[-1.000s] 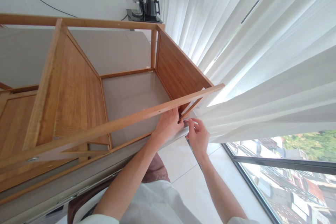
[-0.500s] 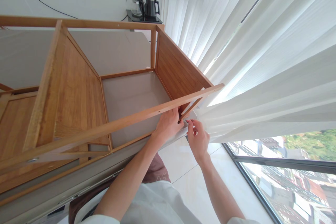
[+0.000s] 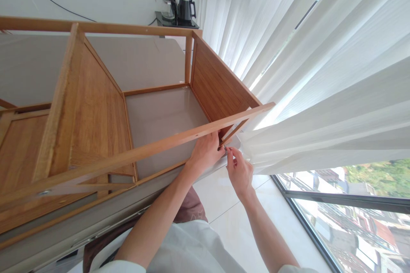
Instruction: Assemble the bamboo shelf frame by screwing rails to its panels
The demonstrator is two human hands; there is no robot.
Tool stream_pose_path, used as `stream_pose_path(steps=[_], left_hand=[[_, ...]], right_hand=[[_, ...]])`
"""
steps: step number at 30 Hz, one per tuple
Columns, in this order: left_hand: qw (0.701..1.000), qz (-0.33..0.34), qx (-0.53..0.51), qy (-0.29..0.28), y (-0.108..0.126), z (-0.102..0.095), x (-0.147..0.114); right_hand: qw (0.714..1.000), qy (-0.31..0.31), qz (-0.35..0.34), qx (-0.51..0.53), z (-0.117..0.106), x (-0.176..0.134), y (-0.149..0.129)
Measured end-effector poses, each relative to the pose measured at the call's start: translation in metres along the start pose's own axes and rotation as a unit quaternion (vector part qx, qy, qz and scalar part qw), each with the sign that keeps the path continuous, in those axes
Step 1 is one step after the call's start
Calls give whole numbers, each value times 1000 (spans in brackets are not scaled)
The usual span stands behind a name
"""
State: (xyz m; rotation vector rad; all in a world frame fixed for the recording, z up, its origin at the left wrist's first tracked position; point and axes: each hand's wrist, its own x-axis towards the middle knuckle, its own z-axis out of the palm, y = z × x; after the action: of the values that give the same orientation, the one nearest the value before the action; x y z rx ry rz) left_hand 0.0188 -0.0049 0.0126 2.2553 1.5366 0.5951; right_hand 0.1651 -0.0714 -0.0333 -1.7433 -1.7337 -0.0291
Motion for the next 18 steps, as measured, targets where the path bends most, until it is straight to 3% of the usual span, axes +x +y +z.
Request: stream_pose_path(steps=[10,18], left_hand=[[1000,4,4,-7,-1,-1,0],[1000,-2,8,-1,0,0,0]], right_hand=[[1000,-11,-11,-2,-2,2,-1],[997,-34,65,28,-7,3,-5]])
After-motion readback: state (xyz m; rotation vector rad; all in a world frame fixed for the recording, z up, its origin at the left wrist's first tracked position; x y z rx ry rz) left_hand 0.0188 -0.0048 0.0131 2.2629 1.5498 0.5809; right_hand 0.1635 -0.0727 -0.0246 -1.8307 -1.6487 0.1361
